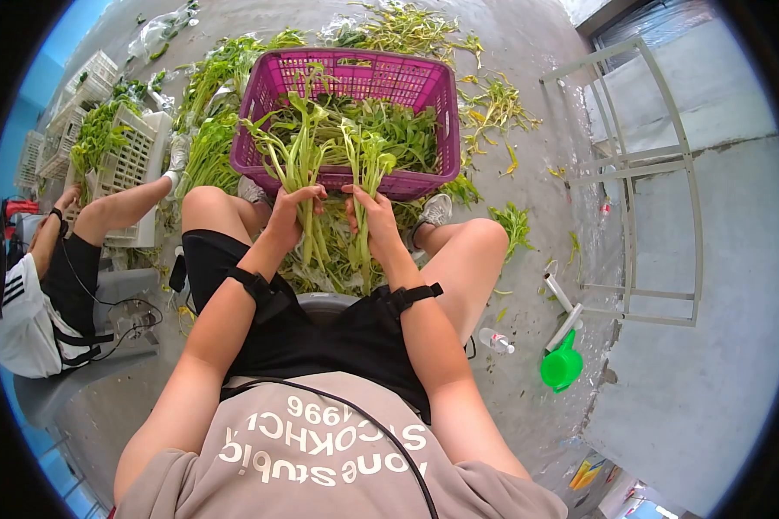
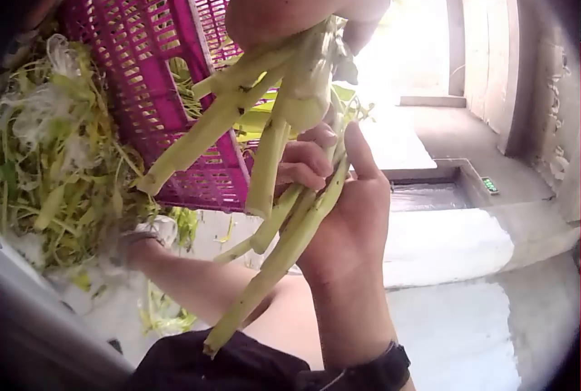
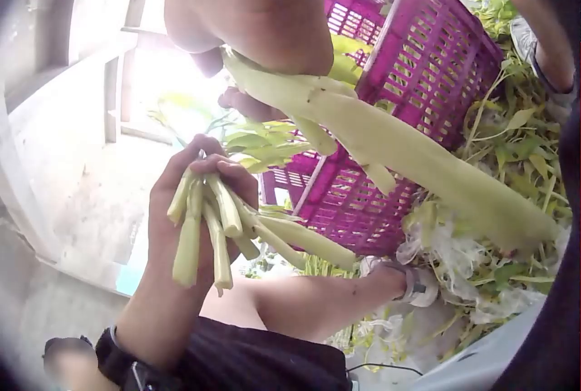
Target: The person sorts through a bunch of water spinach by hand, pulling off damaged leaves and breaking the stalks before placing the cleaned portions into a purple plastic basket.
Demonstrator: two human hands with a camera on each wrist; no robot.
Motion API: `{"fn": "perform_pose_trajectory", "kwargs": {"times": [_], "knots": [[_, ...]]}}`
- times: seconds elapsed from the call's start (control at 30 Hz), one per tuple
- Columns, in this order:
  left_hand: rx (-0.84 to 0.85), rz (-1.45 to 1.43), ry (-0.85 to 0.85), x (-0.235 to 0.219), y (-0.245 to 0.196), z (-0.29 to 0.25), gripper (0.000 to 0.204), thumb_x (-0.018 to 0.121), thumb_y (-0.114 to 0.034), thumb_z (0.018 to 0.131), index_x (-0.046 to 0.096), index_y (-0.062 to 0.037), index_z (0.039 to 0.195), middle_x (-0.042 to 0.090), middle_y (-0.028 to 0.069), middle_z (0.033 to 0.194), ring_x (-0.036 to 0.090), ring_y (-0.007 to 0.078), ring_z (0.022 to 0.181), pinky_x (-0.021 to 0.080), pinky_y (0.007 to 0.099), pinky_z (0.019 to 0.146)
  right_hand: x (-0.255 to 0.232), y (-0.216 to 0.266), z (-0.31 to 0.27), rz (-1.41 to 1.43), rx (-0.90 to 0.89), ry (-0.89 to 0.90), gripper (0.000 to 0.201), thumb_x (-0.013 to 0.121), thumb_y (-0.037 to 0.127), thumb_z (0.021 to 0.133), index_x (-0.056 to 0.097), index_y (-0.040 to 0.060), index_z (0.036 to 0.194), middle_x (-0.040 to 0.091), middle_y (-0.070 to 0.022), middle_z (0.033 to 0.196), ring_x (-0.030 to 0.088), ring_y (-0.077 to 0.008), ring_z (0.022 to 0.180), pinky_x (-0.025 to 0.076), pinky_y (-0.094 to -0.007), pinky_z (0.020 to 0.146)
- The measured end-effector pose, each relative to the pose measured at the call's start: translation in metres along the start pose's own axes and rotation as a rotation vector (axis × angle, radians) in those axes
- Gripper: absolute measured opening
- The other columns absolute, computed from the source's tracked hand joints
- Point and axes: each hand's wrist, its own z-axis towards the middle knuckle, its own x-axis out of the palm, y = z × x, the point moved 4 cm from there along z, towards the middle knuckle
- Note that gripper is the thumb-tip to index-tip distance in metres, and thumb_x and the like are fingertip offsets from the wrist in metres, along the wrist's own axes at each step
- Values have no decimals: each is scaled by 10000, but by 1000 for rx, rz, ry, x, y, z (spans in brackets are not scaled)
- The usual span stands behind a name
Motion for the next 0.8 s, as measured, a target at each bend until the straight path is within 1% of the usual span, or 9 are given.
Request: {"fn": "perform_pose_trajectory", "kwargs": {"times": [0.1, 0.3, 0.4, 0.47, 0.6, 0.67, 0.7, 0.77, 0.8], "knots": [[-10, 20, -9, -1, 0, 0, 311, 692, -110, 871, 552, -57, 1143, 662, 72, 871, 608, 157, 679, 502, 305, 650, -1, -1, 1, 17, 11, 11, 267, 564, 237, 1028, 639, 26, 1174, 590, 4, 756, 519, -102, 545, 409, -257, 488], [16, 31, -21, -7, 5, 5, 288, 720, -106, 859, 584, -44, 1105, 692, 84, 920, 621, 148, 689, 497, 297, 631, 0, 0, 0, -8, -5, 20, 263, 567, 232, 1026, 640, 22, 1167, 587, 1, 753, 521, -101, 548, 407, -255, 488], [15, 59, -17, -5, 4, 4, 273, 721, -112, 869, 599, -32, 1099, 704, 84, 950, 633, 145, 727, 508, 294, 653, 2, 1, -1, -5, -5, 25, 257, 566, 224, 1027, 643, 21, 1166, 585, -3, 749, 521, -103, 542, 407, -255, 487], [25, 63, -65, 1, -1, 0, 297, 721, -125, 885, 594, -41, 1140, 710, 76, 989, 639, 146, 771, 519, 297, 703, 5, 3, -4, -42, 6, 14, 258, 564, 215, 1028, 660, 24, 1173, 573, -4, 741, 527, -102, 572, 413, -258, 506], [18, 9, -67, 2, -2, -1, 285, 714, -130, 909, 581, -56, 1150, 704, 59, 1003, 640, 148, 798, 522, 303, 749, 2, -5, 2, -113, -7, 33, 269, 580, 216, 1024, 687, 23, 1178, 568, -1, 742, 527, -99, 614, 423, -264, 534], [18, -8, -38, -3, 4, 3, 267, 707, -134, 932, 568, -69, 1150, 689, 47, 976, 641, 150, 802, 523, 313, 766, 1, -7, 5, -168, -99, 56, 269, 622, 211, 1009, 705, 20, 1180, 608, -1, 790, 538, -98, 661, 440, -272, 563], [18, -8, -38, -3, 4, 3, 267, 707, -134, 932, 568, -69, 1150, 689, 47, 976, 641, 150, 802, 523, 313, 766, 1, -7, 4, -168, -99, 56, 269, 622, 211, 1009, 705, 20, 1180, 608, -1, 790, 538, -98, 661, 440, -272, 563], [35, 10, -18, -1, 3, 3, 248, 702, -141, 946, 562, -70, 1137, 665, 30, 917, 644, 145, 798, 528, 312, 754, 1, -8, 2, -214, -102, 31, 275, 683, 199, 977, 710, 13, 1177, 667, -11, 873, 565, -92, 690, 458, -270, 581], [35, 10, -17, 0, 2, 2, 248, 702, -141, 946, 562, -70, 1137, 665, 30, 917, 644, 145, 798, 528, 312, 754, 0, -10, 3, -214, -102, 31, 275, 683, 199, 977, 710, 13, 1177, 667, -11, 873, 565, -92, 690, 458, -270, 581]]}}
